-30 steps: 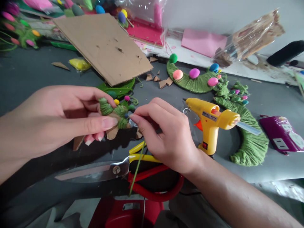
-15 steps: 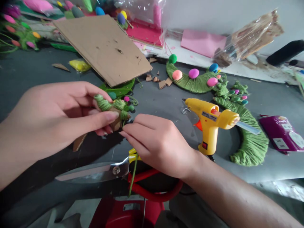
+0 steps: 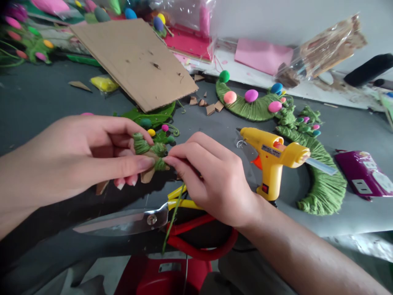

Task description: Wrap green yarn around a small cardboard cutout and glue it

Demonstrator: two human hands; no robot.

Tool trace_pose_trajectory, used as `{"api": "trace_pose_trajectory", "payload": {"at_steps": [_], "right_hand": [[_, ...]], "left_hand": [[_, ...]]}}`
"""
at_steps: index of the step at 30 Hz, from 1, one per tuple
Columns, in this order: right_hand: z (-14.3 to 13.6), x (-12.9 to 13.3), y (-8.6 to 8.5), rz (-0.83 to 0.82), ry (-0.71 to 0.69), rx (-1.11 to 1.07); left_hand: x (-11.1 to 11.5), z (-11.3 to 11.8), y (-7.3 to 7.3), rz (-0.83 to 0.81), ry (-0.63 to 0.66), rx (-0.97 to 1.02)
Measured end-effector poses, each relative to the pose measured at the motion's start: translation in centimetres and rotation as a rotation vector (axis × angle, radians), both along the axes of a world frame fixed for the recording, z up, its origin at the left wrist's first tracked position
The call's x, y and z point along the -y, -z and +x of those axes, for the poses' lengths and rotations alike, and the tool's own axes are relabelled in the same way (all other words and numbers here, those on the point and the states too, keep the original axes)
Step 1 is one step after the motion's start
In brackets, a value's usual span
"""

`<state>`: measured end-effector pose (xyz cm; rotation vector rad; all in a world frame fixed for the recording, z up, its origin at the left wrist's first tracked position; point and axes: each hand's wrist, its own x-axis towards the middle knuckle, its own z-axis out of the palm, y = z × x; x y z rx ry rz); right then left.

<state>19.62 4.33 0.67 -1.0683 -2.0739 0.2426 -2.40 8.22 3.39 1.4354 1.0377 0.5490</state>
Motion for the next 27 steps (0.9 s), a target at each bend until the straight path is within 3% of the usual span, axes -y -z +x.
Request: {"api": "trace_pose_trajectory", "payload": {"at_steps": [6,14,18,22,27], "right_hand": [[0.0,0.0,-0.1,-0.040,0.018,-0.005],[0.0,-0.2,0.2,-0.108,-0.135,0.053],[0.0,0.1,0.6,-0.076,-0.194,0.153],[-0.2,0.4,0.6,0.026,-0.171,0.220],[-0.2,0.4,0.3,0.103,-0.121,0.204]], "left_hand": [[-0.1,-0.3,0.2,-0.103,0.025,0.081],[0.1,-0.1,0.6,-0.099,-0.066,0.247],[0.2,0.1,0.8,0.017,-0.144,0.155],[0.7,0.4,1.0,0.243,-0.219,-0.027],[1.1,0.6,1.1,0.348,-0.192,-0.144]]}}
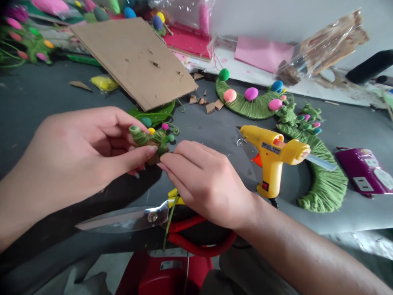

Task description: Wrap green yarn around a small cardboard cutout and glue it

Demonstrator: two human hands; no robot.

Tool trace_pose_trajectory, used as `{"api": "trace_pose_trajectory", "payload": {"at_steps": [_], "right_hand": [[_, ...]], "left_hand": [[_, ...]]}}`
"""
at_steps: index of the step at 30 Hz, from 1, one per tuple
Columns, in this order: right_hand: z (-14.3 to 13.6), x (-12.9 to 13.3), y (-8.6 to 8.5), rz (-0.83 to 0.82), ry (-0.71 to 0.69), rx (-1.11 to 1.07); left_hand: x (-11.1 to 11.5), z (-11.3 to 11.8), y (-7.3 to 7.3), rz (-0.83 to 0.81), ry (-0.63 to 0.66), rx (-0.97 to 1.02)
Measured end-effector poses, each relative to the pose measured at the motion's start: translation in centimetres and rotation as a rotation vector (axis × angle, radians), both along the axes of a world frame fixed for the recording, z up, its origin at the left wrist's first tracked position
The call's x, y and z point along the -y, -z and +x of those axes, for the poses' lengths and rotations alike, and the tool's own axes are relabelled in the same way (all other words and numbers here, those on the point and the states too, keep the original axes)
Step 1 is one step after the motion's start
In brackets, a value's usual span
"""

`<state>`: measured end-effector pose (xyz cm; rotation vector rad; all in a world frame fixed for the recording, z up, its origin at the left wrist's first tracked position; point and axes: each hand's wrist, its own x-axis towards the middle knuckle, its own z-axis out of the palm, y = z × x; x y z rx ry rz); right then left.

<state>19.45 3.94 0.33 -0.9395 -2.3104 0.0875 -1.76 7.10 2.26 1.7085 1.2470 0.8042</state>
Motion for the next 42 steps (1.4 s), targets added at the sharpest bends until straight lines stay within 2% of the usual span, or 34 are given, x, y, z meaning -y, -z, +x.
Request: {"api": "trace_pose_trajectory", "payload": {"at_steps": [3,10,18,23,26,31,35,39,42], "right_hand": [[0.1,-0.2,-0.1,-0.017,0.021,-0.075],[0.2,-0.4,-0.2,-0.097,0.063,-0.166],[0.0,-0.3,-0.5,-0.127,0.151,-0.221],[0.0,-0.2,-0.7,-0.234,0.211,-0.242],[0.1,-0.4,-0.8,-0.299,0.187,-0.256],[0.3,-0.8,-0.5,-0.336,0.030,-0.166],[0.1,-0.4,0.0,-0.251,-0.068,-0.031],[0.0,0.2,0.2,-0.106,-0.033,0.029],[0.1,0.4,0.1,-0.058,0.007,-0.001]], "left_hand": [[-0.2,-0.1,-0.1,-0.044,0.032,-0.001],[-0.8,-0.4,0.0,-0.261,0.116,0.132],[-1.1,-0.4,-0.4,-0.322,0.152,0.099],[-1.1,-0.5,-0.8,-0.370,0.192,0.141],[-1.2,-0.7,-0.7,-0.385,0.219,0.177],[-1.1,-0.9,-0.3,-0.360,0.195,0.295],[-0.8,-0.7,-0.4,-0.301,0.114,0.285],[-0.4,-0.3,-0.5,-0.174,0.013,0.131],[-0.1,-0.3,-0.2,-0.038,0.016,0.036]]}}
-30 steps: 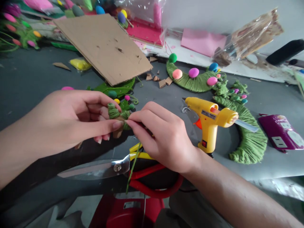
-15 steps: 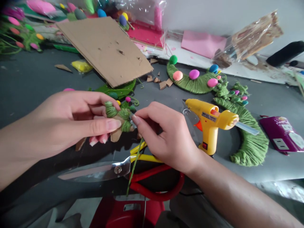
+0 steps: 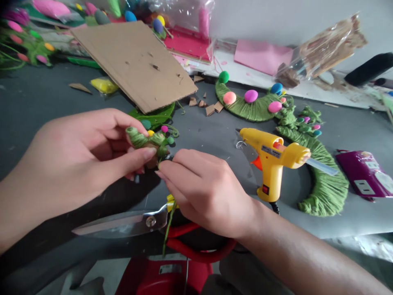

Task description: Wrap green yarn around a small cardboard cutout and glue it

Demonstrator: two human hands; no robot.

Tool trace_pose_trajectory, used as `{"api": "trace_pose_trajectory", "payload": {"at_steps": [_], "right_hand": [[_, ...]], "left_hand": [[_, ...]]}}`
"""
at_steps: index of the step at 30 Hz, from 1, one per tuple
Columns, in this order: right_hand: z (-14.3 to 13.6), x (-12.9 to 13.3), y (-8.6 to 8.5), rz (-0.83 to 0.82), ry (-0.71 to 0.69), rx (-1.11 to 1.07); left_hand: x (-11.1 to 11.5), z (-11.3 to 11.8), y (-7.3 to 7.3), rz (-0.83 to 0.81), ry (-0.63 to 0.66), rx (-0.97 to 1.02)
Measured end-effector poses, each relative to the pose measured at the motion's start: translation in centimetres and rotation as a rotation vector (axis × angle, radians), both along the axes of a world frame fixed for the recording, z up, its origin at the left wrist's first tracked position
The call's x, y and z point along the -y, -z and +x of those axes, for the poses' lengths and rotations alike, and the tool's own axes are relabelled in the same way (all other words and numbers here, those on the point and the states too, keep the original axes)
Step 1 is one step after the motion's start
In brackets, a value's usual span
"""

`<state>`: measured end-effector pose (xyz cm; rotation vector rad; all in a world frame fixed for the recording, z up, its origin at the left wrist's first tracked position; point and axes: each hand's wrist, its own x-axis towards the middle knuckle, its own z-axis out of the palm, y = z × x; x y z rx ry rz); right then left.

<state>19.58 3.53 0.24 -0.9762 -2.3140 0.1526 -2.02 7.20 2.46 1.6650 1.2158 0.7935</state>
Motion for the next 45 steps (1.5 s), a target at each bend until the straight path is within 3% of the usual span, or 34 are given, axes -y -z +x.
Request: {"api": "trace_pose_trajectory", "payload": {"at_steps": [4,9,17,22,27,31,34,37,41,45], "right_hand": [[0.1,-0.1,-0.2,0.069,0.061,-0.064],[-0.2,-0.1,-0.8,0.066,0.149,-0.129],[-0.3,-0.3,-0.9,0.127,0.206,-0.197],[-0.4,-0.4,-0.9,0.000,0.195,-0.215],[-0.1,-0.7,-0.7,-0.149,0.070,-0.160],[0.1,-0.7,-0.3,-0.148,-0.001,-0.107],[0.1,-0.5,0.0,-0.098,-0.027,-0.067],[0.1,-0.2,0.2,-0.025,0.009,-0.008],[0.1,-0.2,0.2,0.022,0.056,-0.029],[0.0,-0.4,-0.3,-0.004,0.135,-0.144]], "left_hand": [[0.2,-0.2,0.1,-0.015,0.064,-0.025],[-0.1,-0.1,-0.3,-0.269,0.146,0.094],[-0.4,0.0,-0.7,-0.329,0.149,0.141],[-0.4,-0.3,-0.9,-0.345,0.162,0.177],[-0.3,-0.4,-0.7,-0.412,0.183,0.334],[-0.2,-0.2,-0.4,-0.352,0.114,0.392],[-0.4,-0.2,-0.5,-0.280,0.083,0.249],[-0.6,-0.1,-0.3,-0.202,0.026,0.093],[-0.5,-0.1,0.0,-0.081,0.002,0.026],[-0.3,-0.2,-0.3,-0.146,0.060,0.038]]}}
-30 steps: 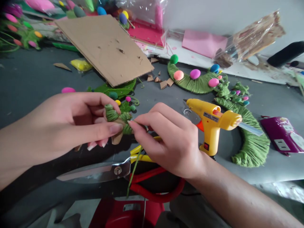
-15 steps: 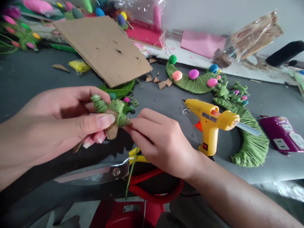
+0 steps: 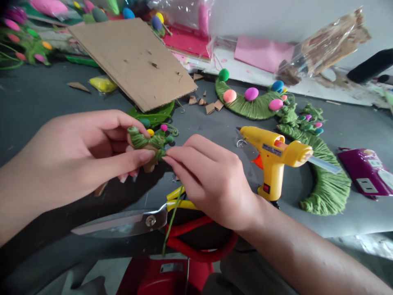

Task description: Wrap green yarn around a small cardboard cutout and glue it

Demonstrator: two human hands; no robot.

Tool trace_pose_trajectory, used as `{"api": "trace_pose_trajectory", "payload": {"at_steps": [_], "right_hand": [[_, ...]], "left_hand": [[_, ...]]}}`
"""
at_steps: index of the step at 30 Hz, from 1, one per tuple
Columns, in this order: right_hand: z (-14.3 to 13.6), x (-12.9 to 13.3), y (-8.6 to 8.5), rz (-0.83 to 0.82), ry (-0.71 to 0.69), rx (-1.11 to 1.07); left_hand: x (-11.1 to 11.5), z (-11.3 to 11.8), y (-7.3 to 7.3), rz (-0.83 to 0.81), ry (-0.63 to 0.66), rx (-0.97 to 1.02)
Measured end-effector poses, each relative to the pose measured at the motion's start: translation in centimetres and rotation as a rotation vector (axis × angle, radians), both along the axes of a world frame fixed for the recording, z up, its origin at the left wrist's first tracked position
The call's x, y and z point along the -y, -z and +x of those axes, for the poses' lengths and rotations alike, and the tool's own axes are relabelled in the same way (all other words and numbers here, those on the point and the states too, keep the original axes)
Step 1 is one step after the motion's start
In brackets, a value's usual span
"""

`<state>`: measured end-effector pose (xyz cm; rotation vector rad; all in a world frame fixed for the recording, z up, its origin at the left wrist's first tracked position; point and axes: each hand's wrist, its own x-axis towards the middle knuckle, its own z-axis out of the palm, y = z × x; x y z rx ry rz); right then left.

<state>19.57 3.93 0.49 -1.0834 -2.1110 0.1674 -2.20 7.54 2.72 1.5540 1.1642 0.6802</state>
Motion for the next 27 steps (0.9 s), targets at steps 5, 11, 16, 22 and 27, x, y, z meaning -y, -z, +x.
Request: {"api": "trace_pose_trajectory", "payload": {"at_steps": [5,11,16,22,27], "right_hand": [[-0.14,-0.33,-0.26,-0.058,0.032,-0.063],[0.08,-0.58,-0.14,-0.121,-0.039,-0.028],[0.32,-0.37,0.07,-0.161,-0.145,0.050],[0.20,0.04,0.41,-0.070,-0.134,0.152],[0.06,0.23,0.42,0.017,-0.111,0.180]], "left_hand": [[-0.04,-0.11,-0.61,-0.072,0.051,0.044],[-0.23,-0.18,-0.69,-0.168,0.063,0.130],[-0.45,-0.16,-0.34,-0.157,0.041,0.171],[-0.40,0.10,-0.04,-0.095,0.000,0.128],[-0.12,0.27,0.03,-0.024,-0.036,0.081]]}}
